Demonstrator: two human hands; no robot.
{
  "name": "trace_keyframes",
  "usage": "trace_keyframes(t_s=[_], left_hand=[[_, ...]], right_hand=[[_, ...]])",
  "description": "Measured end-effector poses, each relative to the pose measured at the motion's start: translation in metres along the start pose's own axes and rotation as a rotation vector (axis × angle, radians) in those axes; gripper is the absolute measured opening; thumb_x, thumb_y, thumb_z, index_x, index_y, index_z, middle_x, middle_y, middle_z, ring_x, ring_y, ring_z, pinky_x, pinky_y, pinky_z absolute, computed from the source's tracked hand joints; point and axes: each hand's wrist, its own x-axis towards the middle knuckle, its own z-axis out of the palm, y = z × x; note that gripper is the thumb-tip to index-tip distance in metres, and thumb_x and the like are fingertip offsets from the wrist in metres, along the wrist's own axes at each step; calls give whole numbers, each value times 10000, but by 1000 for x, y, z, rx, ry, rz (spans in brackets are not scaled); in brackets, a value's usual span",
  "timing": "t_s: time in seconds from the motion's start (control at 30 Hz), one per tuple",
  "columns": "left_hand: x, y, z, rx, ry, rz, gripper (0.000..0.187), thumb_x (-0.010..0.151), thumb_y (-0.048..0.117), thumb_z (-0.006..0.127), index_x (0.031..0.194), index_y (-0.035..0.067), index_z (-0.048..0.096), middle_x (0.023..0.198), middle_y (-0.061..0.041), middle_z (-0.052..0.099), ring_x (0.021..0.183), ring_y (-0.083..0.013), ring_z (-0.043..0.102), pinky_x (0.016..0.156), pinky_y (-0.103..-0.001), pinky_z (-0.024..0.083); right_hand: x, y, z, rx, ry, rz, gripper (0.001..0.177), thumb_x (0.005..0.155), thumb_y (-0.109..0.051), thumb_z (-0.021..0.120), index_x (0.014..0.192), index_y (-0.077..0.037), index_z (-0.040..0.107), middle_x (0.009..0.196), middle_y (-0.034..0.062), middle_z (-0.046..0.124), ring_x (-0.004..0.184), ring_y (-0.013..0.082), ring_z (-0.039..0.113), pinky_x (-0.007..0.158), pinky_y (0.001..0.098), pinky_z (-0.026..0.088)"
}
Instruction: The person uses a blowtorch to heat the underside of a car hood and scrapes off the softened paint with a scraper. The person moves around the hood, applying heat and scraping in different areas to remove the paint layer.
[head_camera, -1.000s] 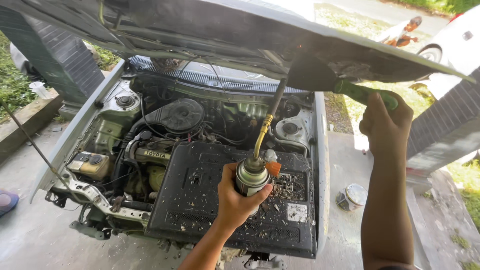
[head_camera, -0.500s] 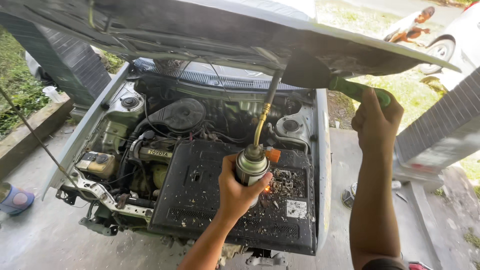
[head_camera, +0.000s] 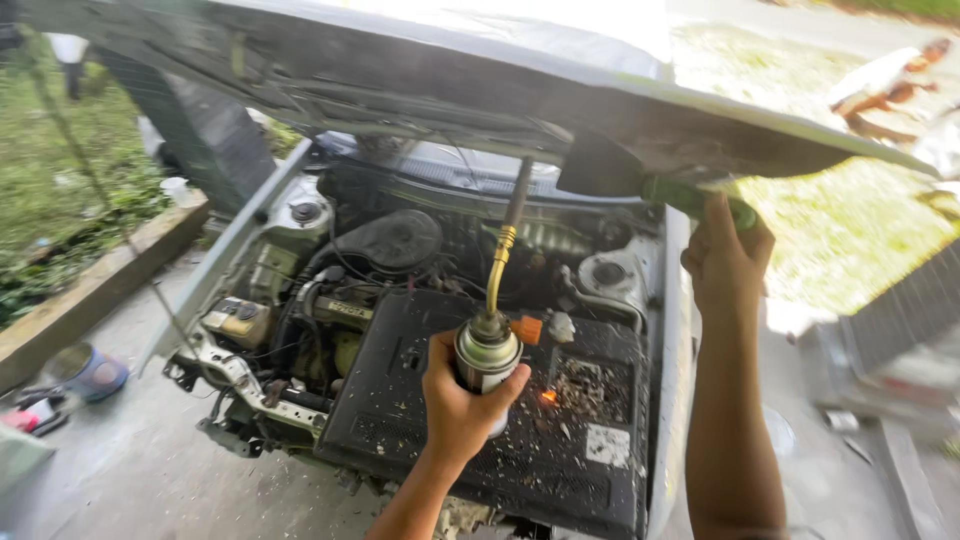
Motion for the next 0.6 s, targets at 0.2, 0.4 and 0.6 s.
trace_keyframes(t_s=[0.2, 0.4, 0.6], left_hand=[[-7, 2, 2, 34, -23, 4, 593, 701, 360, 892, 1102, 82, 555, 931, -49, 726, 772, -154, 738, 650, -294, 633], [-11, 7, 14, -15, -69, 10, 583, 720, 347, 885, 1107, 74, 545, 950, -71, 736, 803, -175, 754, 675, -301, 650], [-11, 12, 11, -29, -54, -15, 592, 704, 354, 889, 1111, 81, 557, 951, -65, 730, 803, -174, 742, 700, -311, 642]], right_hand=[[-12, 18, -27, 38, -81, -192, 187, 1082, -161, 536, 907, -99, 560, 591, -49, 369, 462, 55, 319, 405, 232, 253], [7, -2, -22, -180, 14, -273, 117, 1016, -129, 582, 1057, -39, 643, 636, 14, 506, 482, 96, 457, 404, 256, 335], [8, -9, -23, -355, -1, -453, 92, 1063, -129, 651, 1046, -45, 684, 862, 55, 634, 755, 148, 581, 635, 308, 448]])
